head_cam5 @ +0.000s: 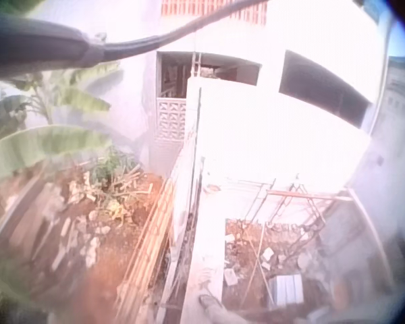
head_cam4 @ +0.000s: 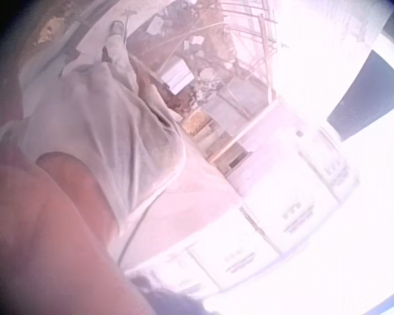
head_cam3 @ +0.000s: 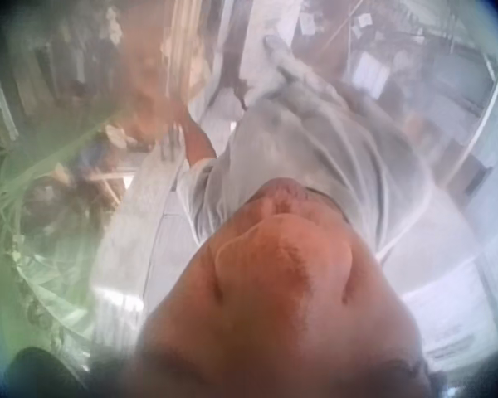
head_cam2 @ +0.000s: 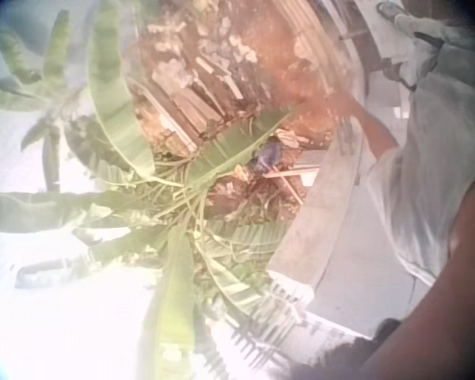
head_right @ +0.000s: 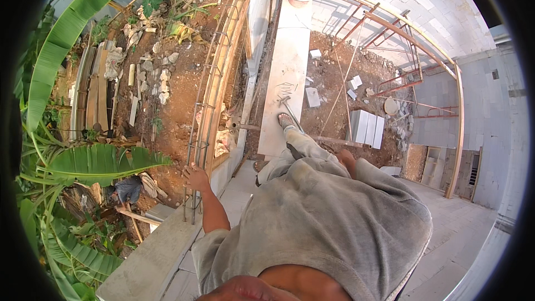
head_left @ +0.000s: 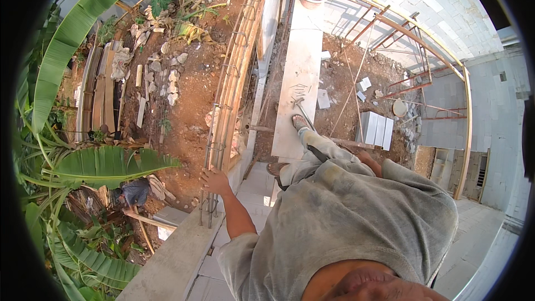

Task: The person walks along a construction site and ties rebar rods together using wire and pliers. They position the rebar, wrap wire around intersections, and twist the wire to secure the structure.

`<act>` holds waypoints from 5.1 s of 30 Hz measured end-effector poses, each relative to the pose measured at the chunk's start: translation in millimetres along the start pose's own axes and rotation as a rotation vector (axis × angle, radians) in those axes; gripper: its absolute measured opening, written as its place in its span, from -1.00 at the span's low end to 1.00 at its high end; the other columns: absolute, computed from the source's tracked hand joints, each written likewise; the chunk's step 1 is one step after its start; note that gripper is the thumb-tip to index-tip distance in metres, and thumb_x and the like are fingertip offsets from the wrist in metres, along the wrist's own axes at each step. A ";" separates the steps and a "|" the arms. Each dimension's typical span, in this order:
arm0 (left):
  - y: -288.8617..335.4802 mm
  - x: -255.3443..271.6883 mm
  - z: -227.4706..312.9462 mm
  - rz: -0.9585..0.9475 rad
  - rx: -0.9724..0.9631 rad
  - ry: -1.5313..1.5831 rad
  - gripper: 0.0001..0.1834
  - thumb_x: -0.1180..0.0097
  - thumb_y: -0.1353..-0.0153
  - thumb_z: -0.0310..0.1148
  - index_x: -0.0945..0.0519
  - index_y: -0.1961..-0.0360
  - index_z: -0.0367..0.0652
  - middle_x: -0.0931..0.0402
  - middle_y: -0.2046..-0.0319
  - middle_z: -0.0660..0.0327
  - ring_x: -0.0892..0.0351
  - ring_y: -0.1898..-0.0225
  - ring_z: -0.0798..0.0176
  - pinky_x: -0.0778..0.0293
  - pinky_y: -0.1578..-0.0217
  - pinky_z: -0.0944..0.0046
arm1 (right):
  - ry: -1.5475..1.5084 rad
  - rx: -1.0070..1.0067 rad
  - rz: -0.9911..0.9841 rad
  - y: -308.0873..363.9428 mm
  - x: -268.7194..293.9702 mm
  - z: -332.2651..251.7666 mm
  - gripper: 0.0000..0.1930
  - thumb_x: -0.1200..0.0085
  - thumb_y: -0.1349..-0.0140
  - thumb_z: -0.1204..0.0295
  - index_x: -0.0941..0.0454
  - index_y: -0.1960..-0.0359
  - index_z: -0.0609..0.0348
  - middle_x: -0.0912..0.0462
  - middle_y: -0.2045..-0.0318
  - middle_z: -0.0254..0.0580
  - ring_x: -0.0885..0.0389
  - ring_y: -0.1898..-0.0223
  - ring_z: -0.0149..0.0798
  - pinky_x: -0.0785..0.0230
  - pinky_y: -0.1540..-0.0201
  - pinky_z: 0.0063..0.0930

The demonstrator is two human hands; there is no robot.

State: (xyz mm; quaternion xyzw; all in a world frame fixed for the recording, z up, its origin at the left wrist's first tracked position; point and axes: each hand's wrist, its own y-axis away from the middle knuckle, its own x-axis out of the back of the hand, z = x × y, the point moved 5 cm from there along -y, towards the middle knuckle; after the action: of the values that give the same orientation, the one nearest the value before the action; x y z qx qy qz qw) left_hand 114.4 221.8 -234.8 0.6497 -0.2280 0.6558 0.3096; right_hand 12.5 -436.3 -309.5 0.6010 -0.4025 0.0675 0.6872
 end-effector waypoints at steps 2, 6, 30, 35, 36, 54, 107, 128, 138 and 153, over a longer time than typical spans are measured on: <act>26.3 6.6 9.5 0.053 -0.036 -0.134 -0.47 0.27 -0.35 0.02 -0.52 -0.10 -0.09 -0.27 -0.27 0.06 -0.18 -0.32 -0.01 -0.05 -0.23 -0.31 | 0.118 0.202 -0.115 -1.9 13.9 -41.3 -0.48 0.10 -0.13 -0.14 -0.66 0.21 0.00 -0.61 0.20 0.20 -0.58 0.08 0.13 -0.41 0.04 -0.10; 108.1 -14.2 32.8 -0.407 0.164 0.075 -0.52 0.03 -0.25 -0.01 -0.55 -0.03 -0.11 -0.39 -0.14 0.02 -0.36 -0.19 -0.02 -0.18 -0.14 -0.31 | 0.319 0.274 -0.107 -85.2 55.7 -2.7 -0.51 0.10 -0.13 -0.07 -0.63 0.14 -0.01 -0.63 0.22 0.16 -0.59 0.08 0.11 -0.41 0.08 -0.05; -34.7 -19.2 228.8 -0.261 0.101 0.083 -0.40 -0.02 -0.19 -0.13 -0.30 -0.24 -0.10 -0.20 -0.27 0.14 -0.09 -0.34 0.05 -0.07 -0.27 -0.11 | -0.624 -0.246 -0.216 -85.1 195.6 39.6 -0.68 -0.18 -0.09 0.19 -0.54 0.51 0.25 -0.47 0.69 -0.24 -0.36 0.76 -0.36 -0.13 0.71 -0.45; -40.6 -12.5 221.7 -0.286 0.090 0.124 -0.53 0.02 -0.22 -0.18 -0.42 -0.14 -0.09 -0.36 -0.18 0.13 -0.30 -0.23 0.03 -0.13 -0.22 -0.09 | -0.495 -0.173 -0.225 -81.0 228.9 15.7 -0.68 -0.18 -0.09 0.19 -0.54 0.51 0.25 -0.48 0.68 -0.24 -0.37 0.75 -0.37 -0.14 0.70 -0.46; -42.9 -20.6 214.2 -0.282 0.090 0.140 -0.55 0.04 -0.23 -0.18 -0.44 -0.13 -0.07 -0.37 -0.17 0.12 -0.33 -0.21 0.03 -0.14 -0.21 -0.08 | -0.471 -0.160 -0.227 -81.4 233.8 9.6 -0.68 -0.19 -0.09 0.19 -0.54 0.51 0.25 -0.48 0.68 -0.24 -0.37 0.75 -0.37 -0.15 0.69 -0.46; -53.6 -39.8 202.8 -0.321 0.046 0.227 -0.53 0.18 -0.36 -0.01 -0.46 -0.13 -0.03 -0.47 -0.08 0.10 -0.33 -0.20 -0.02 -0.17 -0.14 -0.04 | -0.362 -0.125 -0.219 -59.1 256.7 -18.2 -0.69 -0.20 -0.08 0.19 -0.54 0.49 0.24 -0.48 0.66 -0.25 -0.40 0.71 -0.37 -0.20 0.66 -0.48; -76.8 28.2 317.3 0.057 0.219 0.083 -0.39 -0.15 -0.11 -0.03 -0.42 -0.06 -0.27 -0.36 -0.01 -0.11 -0.36 -0.10 -0.12 -0.26 -0.14 -0.09 | -0.772 -0.303 -0.127 -138.1 270.3 1.3 -0.71 -0.23 -0.07 0.21 -0.54 0.44 0.21 -0.51 0.59 -0.28 -0.48 0.61 -0.38 -0.33 0.56 -0.55; -267.2 -26.8 672.6 -0.515 -0.115 -0.043 0.07 -0.36 0.17 -0.10 -0.09 -0.35 -0.26 -0.20 -0.30 -0.05 -0.28 -0.26 -0.07 -0.33 -0.18 0.06 | -0.794 -0.245 0.049 -333.1 599.7 27.5 -0.71 -0.25 -0.04 0.23 -0.48 0.51 0.18 -0.47 0.65 -0.32 -0.48 0.65 -0.44 -0.20 0.69 -0.57; -240.7 -9.8 702.0 -0.340 0.167 -0.058 -0.20 -0.29 0.12 -0.25 -0.27 -0.19 -0.22 -0.36 -0.12 0.00 -0.26 -0.23 -0.08 -0.12 -0.20 -0.16 | -0.575 -0.201 -0.181 -418.2 711.4 -27.1 -0.71 -0.23 -0.05 0.22 -0.46 0.53 0.16 -0.45 0.68 -0.31 -0.44 0.67 -0.41 -0.22 0.66 -0.55; -231.7 -15.8 704.8 -0.400 0.194 -0.180 -0.24 -0.41 0.17 -0.22 -0.34 -0.06 -0.24 -0.39 0.03 0.03 -0.34 -0.12 -0.05 -0.08 -0.22 -0.17 | -0.234 0.044 -0.249 -529.5 835.7 -135.9 -0.72 -0.18 -0.08 0.26 -0.38 0.59 0.12 -0.43 0.74 -0.31 -0.36 0.69 -0.43 -0.21 0.61 -0.51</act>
State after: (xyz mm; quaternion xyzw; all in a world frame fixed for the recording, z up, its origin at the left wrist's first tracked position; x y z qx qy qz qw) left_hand 777.6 -111.0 -237.8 0.7644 -0.0574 0.5398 0.3479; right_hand 939.3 -785.5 -181.8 0.6650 -0.4007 -0.0797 0.6252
